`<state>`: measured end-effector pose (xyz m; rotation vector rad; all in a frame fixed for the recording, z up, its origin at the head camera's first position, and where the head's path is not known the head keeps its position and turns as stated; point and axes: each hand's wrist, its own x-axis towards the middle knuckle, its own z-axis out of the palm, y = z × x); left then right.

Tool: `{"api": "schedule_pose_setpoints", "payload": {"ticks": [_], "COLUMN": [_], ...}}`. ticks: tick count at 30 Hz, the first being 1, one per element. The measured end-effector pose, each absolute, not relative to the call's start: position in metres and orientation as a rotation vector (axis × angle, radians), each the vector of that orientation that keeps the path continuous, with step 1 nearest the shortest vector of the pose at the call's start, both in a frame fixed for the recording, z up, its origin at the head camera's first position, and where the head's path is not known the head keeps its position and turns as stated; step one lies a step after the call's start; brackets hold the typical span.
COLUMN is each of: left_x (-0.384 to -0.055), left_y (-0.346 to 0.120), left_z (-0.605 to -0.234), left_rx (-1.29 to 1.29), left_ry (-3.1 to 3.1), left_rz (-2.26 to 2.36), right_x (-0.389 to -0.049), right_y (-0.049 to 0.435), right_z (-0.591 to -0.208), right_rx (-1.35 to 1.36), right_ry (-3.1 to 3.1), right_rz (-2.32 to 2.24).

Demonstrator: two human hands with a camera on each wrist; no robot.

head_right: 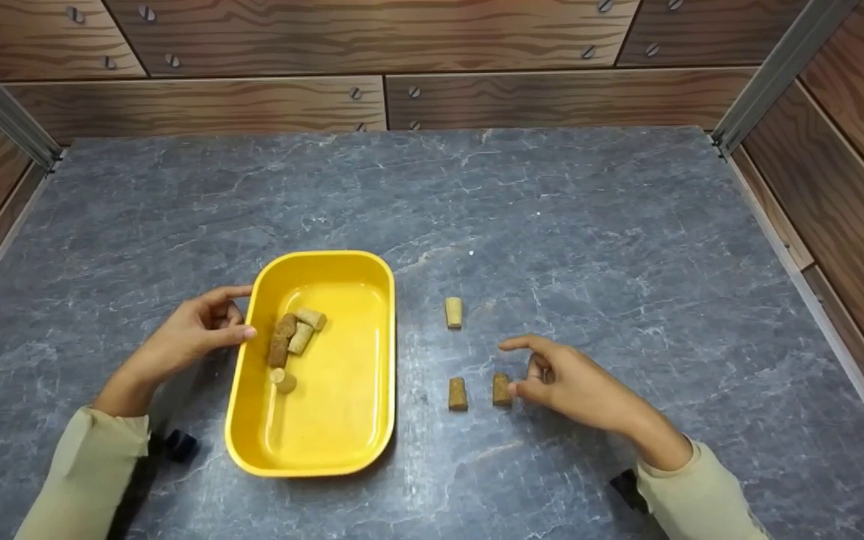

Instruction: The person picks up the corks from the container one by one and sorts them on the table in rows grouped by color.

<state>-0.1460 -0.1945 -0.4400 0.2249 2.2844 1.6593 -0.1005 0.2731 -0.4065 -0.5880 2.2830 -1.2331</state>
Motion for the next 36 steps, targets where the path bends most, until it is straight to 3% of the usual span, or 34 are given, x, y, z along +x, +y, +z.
{"api": "schedule_pose_setpoints", "payload": {"ticks": [15,36], "left_x": [-0.147,-0.146], "left_y": [-0.193,-0.195], "left_z": [-0.439,-0.441], "left_rx": [0.214,0.224], "left_ry": [2.283,2.285], "left_rz": [1.667,1.662], "right_x": [-0.109,-0.112], "right_y": [0.220,0.098], "right_z": [-0.381,-0.389], "right_rx": [-0.671,-0.688], "right_ry": [2.344,2.112], "right_rz": [-1.320,-1.500]}}
